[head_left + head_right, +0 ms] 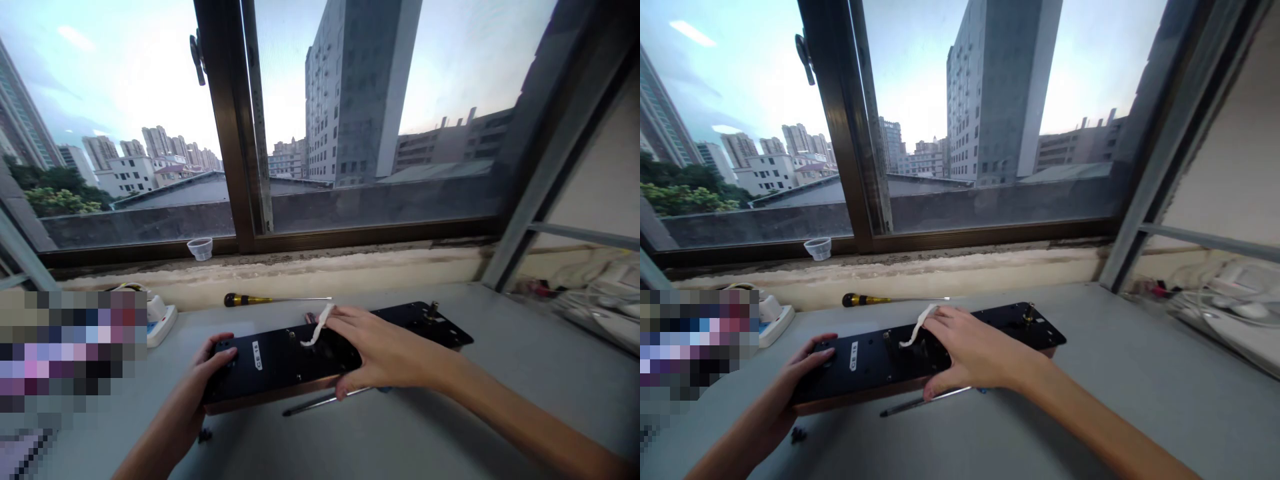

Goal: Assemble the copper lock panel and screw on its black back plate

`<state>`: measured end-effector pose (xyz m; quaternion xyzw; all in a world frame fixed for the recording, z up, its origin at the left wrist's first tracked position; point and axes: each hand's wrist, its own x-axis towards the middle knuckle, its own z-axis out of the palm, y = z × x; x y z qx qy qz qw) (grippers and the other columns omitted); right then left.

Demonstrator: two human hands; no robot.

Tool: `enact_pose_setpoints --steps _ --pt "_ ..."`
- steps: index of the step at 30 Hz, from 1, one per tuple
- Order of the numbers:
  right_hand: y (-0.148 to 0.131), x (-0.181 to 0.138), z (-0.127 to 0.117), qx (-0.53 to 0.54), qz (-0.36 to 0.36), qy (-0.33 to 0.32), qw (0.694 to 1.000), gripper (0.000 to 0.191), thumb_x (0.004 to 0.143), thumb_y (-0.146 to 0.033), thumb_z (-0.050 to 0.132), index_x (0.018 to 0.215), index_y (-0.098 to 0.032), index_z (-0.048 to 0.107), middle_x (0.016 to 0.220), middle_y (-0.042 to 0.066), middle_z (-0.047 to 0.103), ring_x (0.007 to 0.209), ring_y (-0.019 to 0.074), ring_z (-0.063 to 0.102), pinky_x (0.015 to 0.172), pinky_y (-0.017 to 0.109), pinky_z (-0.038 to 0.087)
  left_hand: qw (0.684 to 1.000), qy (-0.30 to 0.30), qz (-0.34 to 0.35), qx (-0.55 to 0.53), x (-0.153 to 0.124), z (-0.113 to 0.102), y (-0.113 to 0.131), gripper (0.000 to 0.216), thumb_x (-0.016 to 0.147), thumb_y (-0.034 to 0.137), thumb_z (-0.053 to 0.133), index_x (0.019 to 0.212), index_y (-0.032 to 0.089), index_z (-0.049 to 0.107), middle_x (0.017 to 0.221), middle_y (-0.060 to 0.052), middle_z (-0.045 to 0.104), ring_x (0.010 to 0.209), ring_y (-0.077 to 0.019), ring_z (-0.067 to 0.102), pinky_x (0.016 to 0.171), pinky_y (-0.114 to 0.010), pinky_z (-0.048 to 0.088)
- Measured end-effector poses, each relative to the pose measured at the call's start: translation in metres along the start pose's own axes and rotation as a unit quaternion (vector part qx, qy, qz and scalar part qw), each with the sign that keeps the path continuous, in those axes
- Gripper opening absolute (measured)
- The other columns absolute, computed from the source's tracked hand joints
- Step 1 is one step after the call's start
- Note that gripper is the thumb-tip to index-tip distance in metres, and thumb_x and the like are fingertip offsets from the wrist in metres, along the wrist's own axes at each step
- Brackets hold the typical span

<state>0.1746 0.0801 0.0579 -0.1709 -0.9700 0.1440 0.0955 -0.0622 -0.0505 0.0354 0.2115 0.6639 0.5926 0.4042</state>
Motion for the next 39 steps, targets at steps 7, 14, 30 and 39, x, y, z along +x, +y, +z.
enact_pose_setpoints --steps 7,14,30,39 --pt "0.0 -0.005 -0.002 0.028 0.048 -0.017 0.998 0.068 0.067 -0.054 0.061 0.122 -0.019 0.045 0.127 0.012 0.042 0.118 0.0292 0.039 0.095 0.038 0.037 1.0 -0.007 0.006 -0.014 0.007 -0.001 -0.002 0.032 0.058 0.018 0.072 0.087 0.018 0.058 0.063 -0.001 0.065 0.05 -0.0133 0.06 0.048 -0.02 0.047" --pt "-0.007 0.005 0.001 0.032 0.033 -0.003 0.999 0.065 0.063 -0.057 0.063 0.111 -0.015 0.049 0.121 0.014 0.045 0.111 0.0281 0.043 0.09 0.037 0.04 0.999 -0.029 -0.034 -0.012 -0.009 0.0 0.002 0.04 0.068 0.032 0.064 0.106 0.026 0.053 0.069 0.001 0.065 0.052 -0.0113 0.059 0.042 -0.015 0.04" --pt "-0.006 0.005 0.0 0.035 0.051 -0.012 0.998 0.066 0.063 -0.058 0.062 0.112 -0.017 0.047 0.119 0.012 0.044 0.11 0.0275 0.042 0.089 0.037 0.04 0.999 -0.013 -0.03 -0.019 -0.013 0.002 0.005 0.044 0.065 0.026 0.066 0.107 0.026 0.054 0.089 -0.002 0.066 0.061 -0.0138 0.062 0.049 -0.02 0.045" --pt "-0.014 0.009 -0.002 0.049 0.07 -0.025 0.996 0.073 0.062 -0.062 0.061 0.116 -0.014 0.045 0.121 0.014 0.043 0.11 0.0286 0.042 0.088 0.038 0.04 0.998 -0.031 -0.058 -0.01 -0.011 -0.001 0.006 0.041 0.069 0.03 0.064 0.108 0.025 0.052 0.073 -0.001 0.066 0.056 -0.0129 0.06 0.047 -0.018 0.041"
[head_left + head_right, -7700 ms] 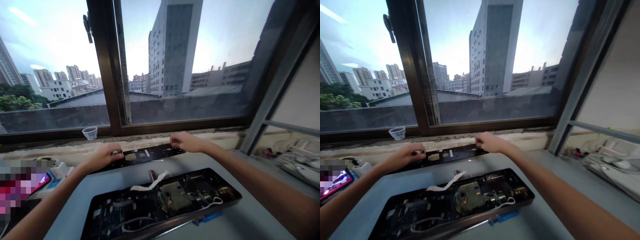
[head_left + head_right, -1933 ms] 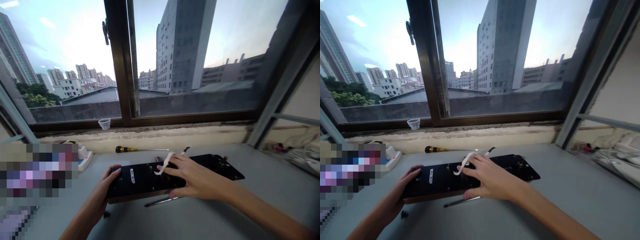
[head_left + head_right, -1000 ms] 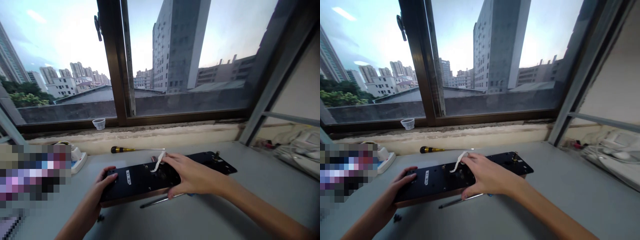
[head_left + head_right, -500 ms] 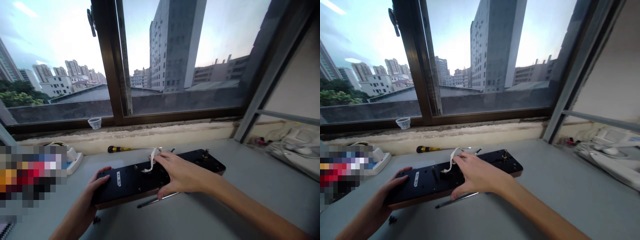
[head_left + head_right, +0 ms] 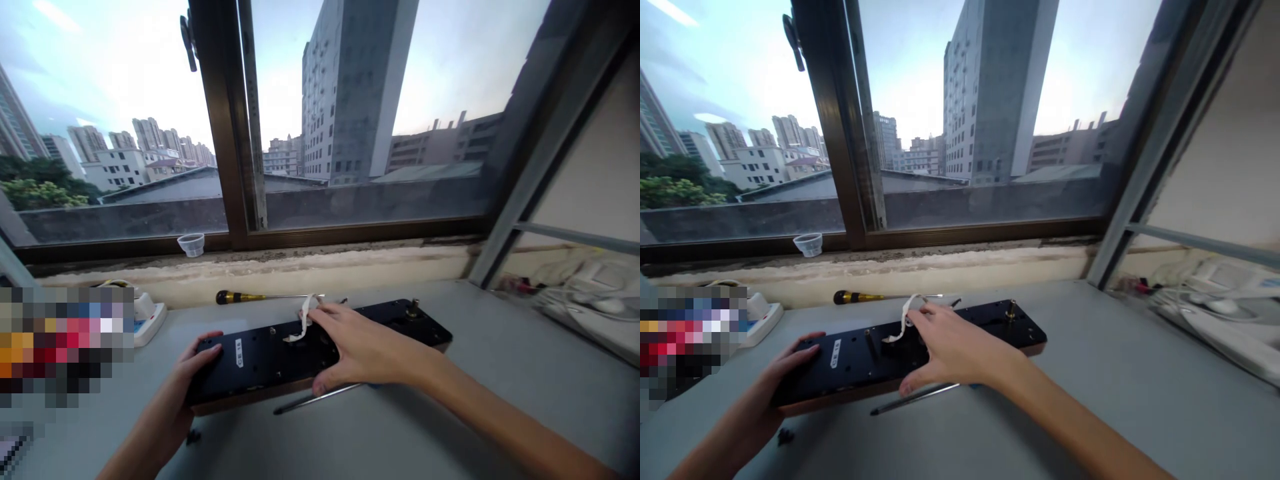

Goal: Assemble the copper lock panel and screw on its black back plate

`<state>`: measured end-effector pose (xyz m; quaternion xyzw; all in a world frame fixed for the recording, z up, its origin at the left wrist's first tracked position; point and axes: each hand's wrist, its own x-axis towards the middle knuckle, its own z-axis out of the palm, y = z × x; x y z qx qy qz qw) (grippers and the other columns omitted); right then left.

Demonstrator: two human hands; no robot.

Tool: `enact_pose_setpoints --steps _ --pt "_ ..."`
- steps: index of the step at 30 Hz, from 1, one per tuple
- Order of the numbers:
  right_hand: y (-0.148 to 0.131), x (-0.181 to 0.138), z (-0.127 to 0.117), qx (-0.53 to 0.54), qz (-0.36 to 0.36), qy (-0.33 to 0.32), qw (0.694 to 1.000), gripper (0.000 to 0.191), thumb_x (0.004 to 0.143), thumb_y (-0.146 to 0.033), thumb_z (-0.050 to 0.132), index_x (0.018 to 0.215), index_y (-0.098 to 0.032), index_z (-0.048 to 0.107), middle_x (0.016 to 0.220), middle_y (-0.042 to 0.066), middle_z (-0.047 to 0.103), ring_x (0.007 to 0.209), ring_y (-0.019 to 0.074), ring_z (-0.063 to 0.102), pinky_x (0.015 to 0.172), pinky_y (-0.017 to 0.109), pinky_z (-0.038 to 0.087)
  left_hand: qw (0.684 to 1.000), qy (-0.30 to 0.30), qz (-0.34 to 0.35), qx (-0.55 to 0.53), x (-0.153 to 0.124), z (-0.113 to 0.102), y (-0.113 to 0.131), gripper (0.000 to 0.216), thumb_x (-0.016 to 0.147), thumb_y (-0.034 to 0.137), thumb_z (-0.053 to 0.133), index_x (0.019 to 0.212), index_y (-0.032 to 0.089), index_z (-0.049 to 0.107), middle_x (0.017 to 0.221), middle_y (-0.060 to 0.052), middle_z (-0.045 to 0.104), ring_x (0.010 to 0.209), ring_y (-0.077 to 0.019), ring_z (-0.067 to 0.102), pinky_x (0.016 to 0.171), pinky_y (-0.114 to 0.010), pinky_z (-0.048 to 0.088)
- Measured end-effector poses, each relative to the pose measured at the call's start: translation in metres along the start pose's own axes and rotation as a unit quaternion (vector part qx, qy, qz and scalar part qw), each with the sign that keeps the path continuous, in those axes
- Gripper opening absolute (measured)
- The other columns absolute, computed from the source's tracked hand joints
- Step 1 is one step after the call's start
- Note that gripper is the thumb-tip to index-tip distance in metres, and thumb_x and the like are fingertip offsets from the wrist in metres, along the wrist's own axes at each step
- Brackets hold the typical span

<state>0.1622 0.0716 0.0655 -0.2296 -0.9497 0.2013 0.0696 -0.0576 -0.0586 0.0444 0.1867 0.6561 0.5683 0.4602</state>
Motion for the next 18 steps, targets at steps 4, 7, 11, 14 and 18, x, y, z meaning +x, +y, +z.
enact_pose_setpoints --steps 4,7,11,14,18 --pt "0.0 -0.001 -0.002 -0.001 0.002 0.003 1.0 0.074 0.062 -0.063 0.06 0.116 -0.015 0.047 0.12 0.015 0.046 0.109 0.0292 0.043 0.086 0.039 0.041 1.0 0.0 0.003 -0.001 0.001 0.0 0.001 0.041 0.069 0.031 0.064 0.107 0.025 0.053 0.073 0.0 0.066 0.057 -0.0125 0.06 0.047 -0.017 0.04" --pt "0.009 -0.009 -0.009 -0.01 -0.005 -0.009 1.0 0.077 0.063 -0.064 0.059 0.123 -0.019 0.044 0.126 0.012 0.043 0.116 0.0305 0.039 0.093 0.042 0.037 1.0 0.003 -0.006 0.001 0.0 0.0 0.001 0.04 0.068 0.032 0.064 0.106 0.026 0.053 0.073 0.0 0.066 0.057 -0.0129 0.06 0.046 -0.018 0.04" --pt "0.027 -0.024 -0.017 -0.008 0.035 -0.042 0.998 0.081 0.066 -0.062 0.058 0.132 -0.021 0.036 0.136 0.009 0.036 0.124 0.0303 0.032 0.101 0.046 0.03 1.0 0.011 -0.005 0.006 -0.002 0.002 0.003 0.038 0.069 0.031 0.064 0.105 0.026 0.054 0.073 0.0 0.067 0.057 -0.0129 0.06 0.046 -0.017 0.04" --pt "0.035 -0.03 -0.019 0.008 0.058 -0.026 0.998 0.078 0.065 -0.059 0.06 0.13 -0.021 0.039 0.137 0.008 0.035 0.125 0.0292 0.032 0.103 0.045 0.028 1.0 0.016 0.0 0.001 -0.002 0.003 0.003 0.04 0.066 0.029 0.065 0.105 0.025 0.055 0.073 -0.001 0.067 0.057 -0.0138 0.061 0.045 -0.018 0.041" --pt "0.037 -0.029 -0.017 0.022 0.057 -0.004 0.998 0.076 0.062 -0.057 0.064 0.127 -0.023 0.043 0.133 0.007 0.041 0.12 0.0295 0.038 0.1 0.046 0.032 1.0 0.02 0.002 0.001 0.001 0.002 0.001 0.042 0.066 0.031 0.066 0.106 0.025 0.055 0.075 -0.001 0.067 0.057 -0.0142 0.061 0.046 -0.018 0.041"
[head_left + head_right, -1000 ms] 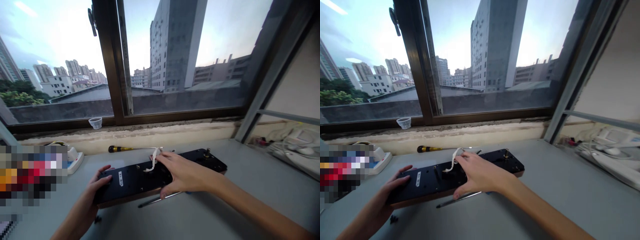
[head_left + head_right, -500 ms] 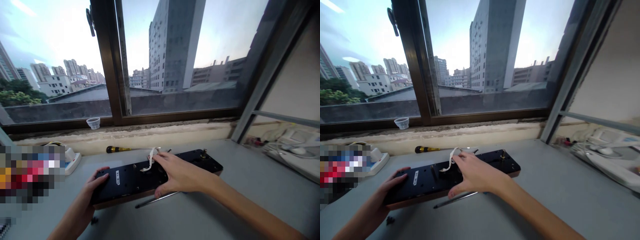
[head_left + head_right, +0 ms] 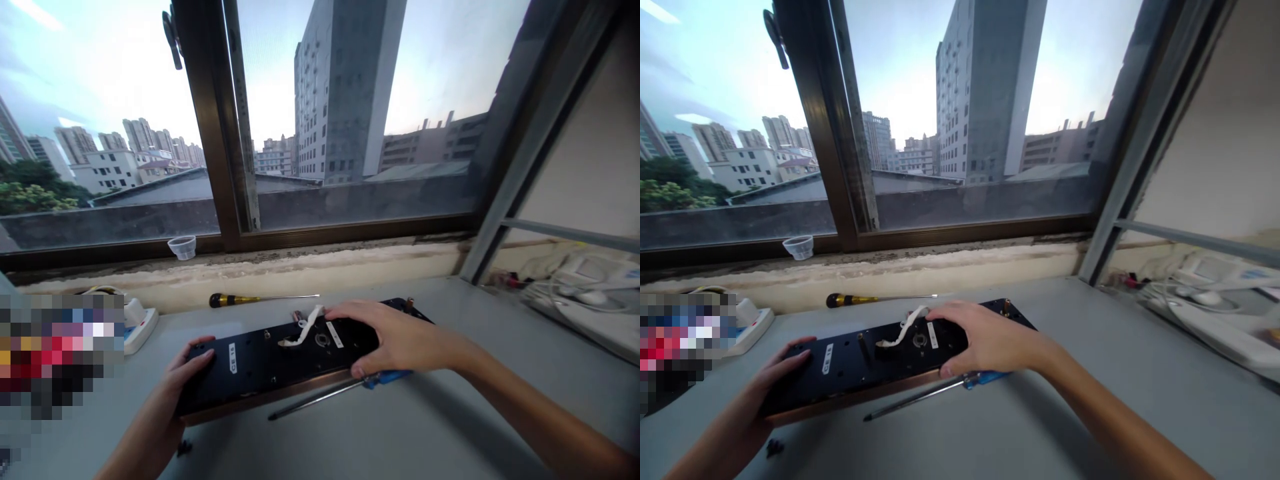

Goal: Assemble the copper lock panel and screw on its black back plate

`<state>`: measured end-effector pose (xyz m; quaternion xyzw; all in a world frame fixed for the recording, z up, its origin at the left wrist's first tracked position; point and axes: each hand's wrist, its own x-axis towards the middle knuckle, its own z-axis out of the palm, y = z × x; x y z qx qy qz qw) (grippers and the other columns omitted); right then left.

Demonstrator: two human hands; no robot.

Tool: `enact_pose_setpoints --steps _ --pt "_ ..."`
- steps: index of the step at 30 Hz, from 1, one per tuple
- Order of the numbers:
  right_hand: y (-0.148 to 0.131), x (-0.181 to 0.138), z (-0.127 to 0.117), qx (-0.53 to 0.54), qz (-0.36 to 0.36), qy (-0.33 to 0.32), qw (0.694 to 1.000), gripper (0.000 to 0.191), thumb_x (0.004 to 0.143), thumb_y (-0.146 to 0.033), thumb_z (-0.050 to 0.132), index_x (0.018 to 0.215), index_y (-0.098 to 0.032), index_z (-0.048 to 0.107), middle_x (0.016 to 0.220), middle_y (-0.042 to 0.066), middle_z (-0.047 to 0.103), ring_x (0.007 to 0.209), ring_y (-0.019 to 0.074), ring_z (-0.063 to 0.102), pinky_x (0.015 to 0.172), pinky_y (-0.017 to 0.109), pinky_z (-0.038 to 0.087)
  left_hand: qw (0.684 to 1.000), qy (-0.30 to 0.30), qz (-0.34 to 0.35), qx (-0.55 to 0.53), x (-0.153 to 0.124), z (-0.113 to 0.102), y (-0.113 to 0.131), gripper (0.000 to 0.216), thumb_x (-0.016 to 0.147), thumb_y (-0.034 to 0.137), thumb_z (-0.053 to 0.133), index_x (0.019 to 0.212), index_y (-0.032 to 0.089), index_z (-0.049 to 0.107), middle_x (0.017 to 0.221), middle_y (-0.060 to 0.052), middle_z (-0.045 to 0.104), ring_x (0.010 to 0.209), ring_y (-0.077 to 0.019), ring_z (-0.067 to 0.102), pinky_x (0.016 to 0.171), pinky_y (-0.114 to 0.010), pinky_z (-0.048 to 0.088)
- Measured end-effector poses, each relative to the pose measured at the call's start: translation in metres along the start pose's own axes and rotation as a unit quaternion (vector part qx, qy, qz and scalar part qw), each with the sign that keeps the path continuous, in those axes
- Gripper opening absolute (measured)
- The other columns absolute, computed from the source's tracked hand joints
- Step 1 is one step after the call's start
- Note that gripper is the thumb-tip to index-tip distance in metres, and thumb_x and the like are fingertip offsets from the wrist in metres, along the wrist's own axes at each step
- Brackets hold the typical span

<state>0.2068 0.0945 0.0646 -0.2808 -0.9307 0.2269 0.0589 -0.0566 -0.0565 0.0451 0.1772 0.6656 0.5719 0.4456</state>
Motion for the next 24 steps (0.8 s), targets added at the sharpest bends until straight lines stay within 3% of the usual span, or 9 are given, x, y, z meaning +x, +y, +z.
enact_pose_setpoints --steps 7,18,24 --pt "0.002 0.001 -0.001 0.008 0.012 0.013 1.0 0.076 0.06 -0.057 0.065 0.125 -0.023 0.045 0.132 0.007 0.042 0.119 0.0292 0.039 0.1 0.046 0.032 1.0 -0.013 0.018 0.015 0.002 -0.003 0.0 0.037 0.07 0.033 0.063 0.105 0.027 0.054 0.071 0.001 0.065 0.055 -0.0118 0.059 0.045 -0.016 0.041" --pt "0.007 0.0 0.002 0.03 -0.033 0.021 0.999 0.067 0.061 -0.053 0.067 0.119 -0.023 0.049 0.126 0.007 0.046 0.113 0.0263 0.045 0.095 0.042 0.037 0.999 0.031 0.042 0.016 0.002 0.003 0.001 0.037 0.063 0.025 0.067 0.099 0.023 0.058 0.067 -0.001 0.067 0.052 -0.0141 0.061 0.042 -0.017 0.044" --pt "0.008 0.0 0.003 0.032 -0.022 0.011 0.999 0.072 0.059 -0.056 0.068 0.121 -0.025 0.046 0.128 0.005 0.045 0.115 0.0255 0.043 0.098 0.042 0.035 0.998 0.028 0.058 0.018 0.02 -0.005 -0.006 0.035 0.06 0.02 0.069 0.093 0.021 0.058 0.063 -0.001 0.067 0.049 -0.0139 0.061 0.043 -0.018 0.045"
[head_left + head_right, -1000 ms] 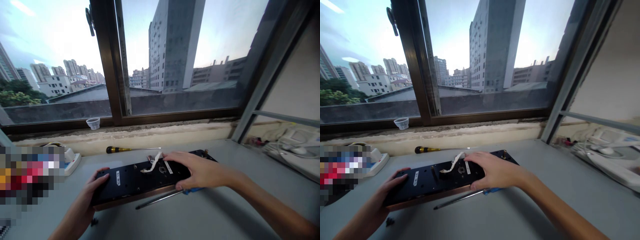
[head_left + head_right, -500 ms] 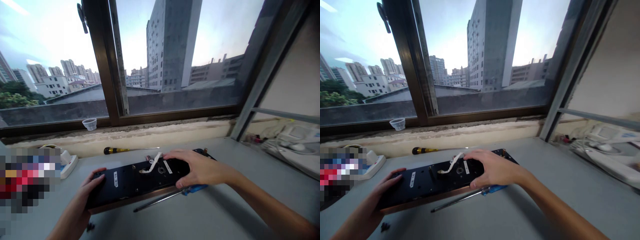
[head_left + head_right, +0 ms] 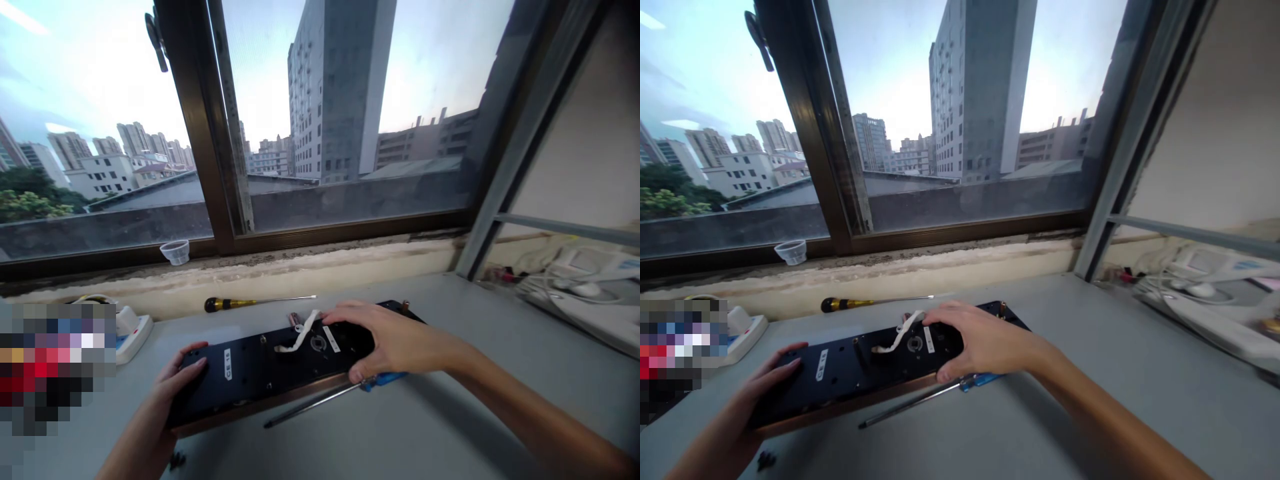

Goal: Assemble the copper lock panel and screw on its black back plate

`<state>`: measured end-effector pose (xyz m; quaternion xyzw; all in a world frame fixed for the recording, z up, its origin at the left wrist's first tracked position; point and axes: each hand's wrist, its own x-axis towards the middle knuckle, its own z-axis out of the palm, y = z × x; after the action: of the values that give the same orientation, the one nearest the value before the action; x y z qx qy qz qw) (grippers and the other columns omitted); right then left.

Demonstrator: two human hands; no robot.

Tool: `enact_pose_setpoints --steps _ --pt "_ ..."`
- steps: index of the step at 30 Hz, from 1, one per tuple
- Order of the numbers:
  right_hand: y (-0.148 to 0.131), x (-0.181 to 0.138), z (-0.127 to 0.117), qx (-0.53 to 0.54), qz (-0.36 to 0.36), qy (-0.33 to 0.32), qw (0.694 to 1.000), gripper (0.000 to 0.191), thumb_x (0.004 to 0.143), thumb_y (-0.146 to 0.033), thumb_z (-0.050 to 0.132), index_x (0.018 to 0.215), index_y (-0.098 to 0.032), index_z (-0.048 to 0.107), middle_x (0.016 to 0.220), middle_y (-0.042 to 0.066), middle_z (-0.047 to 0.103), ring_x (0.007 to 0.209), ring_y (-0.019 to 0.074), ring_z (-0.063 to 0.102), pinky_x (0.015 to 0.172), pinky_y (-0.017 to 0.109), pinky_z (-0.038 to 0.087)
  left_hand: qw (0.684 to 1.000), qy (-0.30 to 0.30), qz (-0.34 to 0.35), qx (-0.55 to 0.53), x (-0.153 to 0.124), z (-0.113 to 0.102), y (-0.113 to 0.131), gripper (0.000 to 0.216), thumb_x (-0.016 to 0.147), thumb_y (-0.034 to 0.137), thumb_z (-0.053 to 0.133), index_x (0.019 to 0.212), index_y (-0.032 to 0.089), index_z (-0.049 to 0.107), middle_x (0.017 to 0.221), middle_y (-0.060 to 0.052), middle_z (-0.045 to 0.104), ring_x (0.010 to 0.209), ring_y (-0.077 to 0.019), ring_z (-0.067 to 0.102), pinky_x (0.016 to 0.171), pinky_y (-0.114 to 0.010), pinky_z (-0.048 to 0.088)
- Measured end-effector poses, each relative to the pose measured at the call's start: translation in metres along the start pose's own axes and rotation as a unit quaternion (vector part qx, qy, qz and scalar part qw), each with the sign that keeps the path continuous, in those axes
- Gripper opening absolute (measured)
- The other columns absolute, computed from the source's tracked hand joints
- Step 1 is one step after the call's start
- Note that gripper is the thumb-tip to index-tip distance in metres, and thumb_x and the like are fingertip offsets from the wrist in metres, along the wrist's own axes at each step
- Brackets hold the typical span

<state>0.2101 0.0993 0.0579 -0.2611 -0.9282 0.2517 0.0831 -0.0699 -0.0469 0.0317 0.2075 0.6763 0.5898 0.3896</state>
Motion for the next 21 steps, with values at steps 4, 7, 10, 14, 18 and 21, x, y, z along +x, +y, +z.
enact_pose_setpoints --steps 4,7,10,14,18,21 --pt "0.007 0.0 0.004 -0.006 -0.018 0.003 1.0 0.073 0.06 -0.056 0.067 0.123 -0.025 0.046 0.132 0.005 0.042 0.122 0.0262 0.036 0.102 0.044 0.03 0.999 0.0 0.035 -0.012 0.01 -0.004 -0.006 0.04 0.055 0.015 0.073 0.092 0.021 0.058 0.064 0.001 0.066 0.048 -0.0142 0.06 0.049 -0.021 0.049" --pt "0.007 -0.002 0.006 -0.026 -0.019 -0.006 0.999 0.069 0.066 -0.054 0.063 0.126 -0.024 0.045 0.136 0.005 0.038 0.128 0.0272 0.028 0.105 0.047 0.026 0.999 -0.001 0.044 -0.024 0.008 -0.003 -0.008 0.044 0.052 0.016 0.075 0.093 0.022 0.06 0.081 -0.001 0.069 0.056 -0.0156 0.063 0.055 -0.023 0.051" --pt "0.003 -0.004 0.005 -0.038 -0.014 -0.017 0.999 0.068 0.068 -0.058 0.059 0.125 -0.024 0.048 0.14 0.004 0.032 0.13 0.0288 0.024 0.105 0.048 0.024 0.999 -0.01 0.034 -0.032 -0.001 -0.002 -0.004 0.045 0.05 0.018 0.077 0.092 0.021 0.061 0.095 -0.002 0.068 0.065 -0.0154 0.065 0.058 -0.02 0.051" --pt "0.002 -0.005 0.002 -0.037 0.003 -0.026 0.999 0.069 0.067 -0.064 0.055 0.126 -0.028 0.048 0.146 0.0 0.018 0.131 0.0311 0.021 0.104 0.05 0.024 0.998 -0.056 -0.001 -0.016 -0.011 -0.002 0.001 0.051 0.057 0.026 0.075 0.103 0.024 0.056 0.094 -0.002 0.066 0.065 -0.0141 0.064 0.053 -0.019 0.049" --pt "0.003 -0.004 0.001 -0.036 0.008 -0.039 0.999 0.07 0.069 -0.064 0.053 0.127 -0.026 0.046 0.142 0.002 0.029 0.13 0.0303 0.023 0.105 0.05 0.022 0.998 -0.068 -0.003 -0.016 -0.014 -0.004 0.002 0.051 0.059 0.026 0.074 0.106 0.024 0.053 0.1 -0.002 0.063 0.069 -0.0139 0.064 0.057 -0.019 0.05" --pt "0.0 -0.004 0.001 -0.046 0.004 -0.034 0.998 0.069 0.07 -0.064 0.052 0.127 -0.023 0.048 0.141 0.004 0.032 0.129 0.0311 0.024 0.104 0.052 0.023 0.997 -0.07 -0.016 -0.001 -0.015 -0.004 0.003 0.05 0.062 0.03 0.072 0.108 0.026 0.052 0.095 -0.001 0.064 0.064 -0.0121 0.063 0.053 -0.018 0.047"
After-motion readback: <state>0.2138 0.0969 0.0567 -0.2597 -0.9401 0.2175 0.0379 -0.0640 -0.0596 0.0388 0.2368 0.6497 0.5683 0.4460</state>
